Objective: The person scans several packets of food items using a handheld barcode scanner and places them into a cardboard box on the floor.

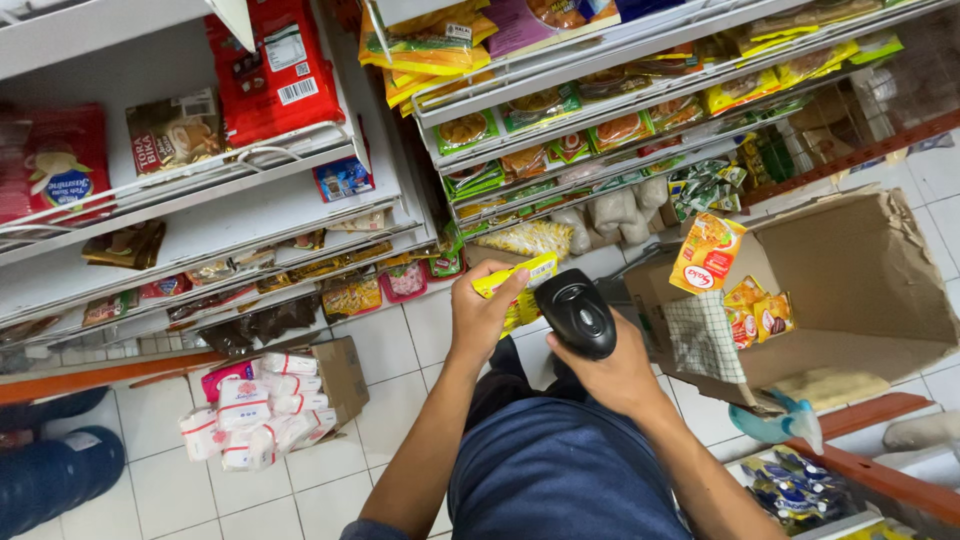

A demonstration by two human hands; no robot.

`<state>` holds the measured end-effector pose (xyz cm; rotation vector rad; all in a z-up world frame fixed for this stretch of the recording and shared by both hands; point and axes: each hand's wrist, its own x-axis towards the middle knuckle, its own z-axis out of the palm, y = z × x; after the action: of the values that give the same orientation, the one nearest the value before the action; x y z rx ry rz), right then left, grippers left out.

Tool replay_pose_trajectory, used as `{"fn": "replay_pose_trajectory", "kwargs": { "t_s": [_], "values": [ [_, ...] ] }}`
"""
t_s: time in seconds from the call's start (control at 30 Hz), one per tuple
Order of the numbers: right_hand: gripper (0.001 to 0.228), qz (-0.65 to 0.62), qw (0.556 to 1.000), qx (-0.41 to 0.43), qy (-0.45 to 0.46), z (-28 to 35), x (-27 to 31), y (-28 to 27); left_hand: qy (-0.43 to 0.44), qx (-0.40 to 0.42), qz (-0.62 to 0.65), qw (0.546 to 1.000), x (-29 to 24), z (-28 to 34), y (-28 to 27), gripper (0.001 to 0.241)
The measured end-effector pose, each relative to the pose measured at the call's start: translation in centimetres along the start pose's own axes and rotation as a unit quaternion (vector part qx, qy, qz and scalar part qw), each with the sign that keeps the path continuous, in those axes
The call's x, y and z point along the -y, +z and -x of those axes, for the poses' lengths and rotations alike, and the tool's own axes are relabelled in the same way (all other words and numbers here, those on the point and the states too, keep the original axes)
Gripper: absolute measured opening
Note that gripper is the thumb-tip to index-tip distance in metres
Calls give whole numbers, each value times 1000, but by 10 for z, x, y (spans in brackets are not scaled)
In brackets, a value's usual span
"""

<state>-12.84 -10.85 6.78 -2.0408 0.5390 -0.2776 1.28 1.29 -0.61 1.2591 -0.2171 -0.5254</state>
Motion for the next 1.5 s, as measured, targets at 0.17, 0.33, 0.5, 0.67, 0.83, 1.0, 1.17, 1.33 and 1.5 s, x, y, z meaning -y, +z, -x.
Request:
{"fn": "replay_pose_trajectory", "kwargs": {
  "t_s": [0.17, 0.33, 0.5, 0.67, 0.83, 1.0, 1.17, 1.33, 1.5],
  "values": [
    [31, -57, 994, 14, 96, 5, -22, 6, -10, -14, 15, 1000, -4, 3, 4, 21],
    [30, -494, 819, -28, 291, -12, -44, 11, 143, 72, -141, 977, -19, 22, 4, 12],
    [23, -545, 797, -50, 257, -31, -54, -2, 377, 285, -329, 817, -43, 39, 8, 16],
    [30, -514, 841, -122, 118, -37, -48, -3, 447, 170, -316, 820, -54, 38, 0, 61],
    [32, -496, 859, -109, 58, -43, -45, -7, 31, 68, 91, 993, 4, 2, -2, 45],
    [35, -264, 956, -124, 37, -46, -43, -8, 36, 96, 34, 994, 4, -12, -6, 20],
    [32, -224, 961, -159, 34, -57, -37, -9, 100, 123, 32, 987, -31, -19, 3, 16],
    [28, -224, 962, -154, -8, -70, -34, -24, 43, 195, -58, 978, -72, -23, 12, 33],
    [28, -245, 952, -172, -59, -76, -37, -31, 92, 191, -80, 974, -80, -33, 21, 30]
  ]
}}
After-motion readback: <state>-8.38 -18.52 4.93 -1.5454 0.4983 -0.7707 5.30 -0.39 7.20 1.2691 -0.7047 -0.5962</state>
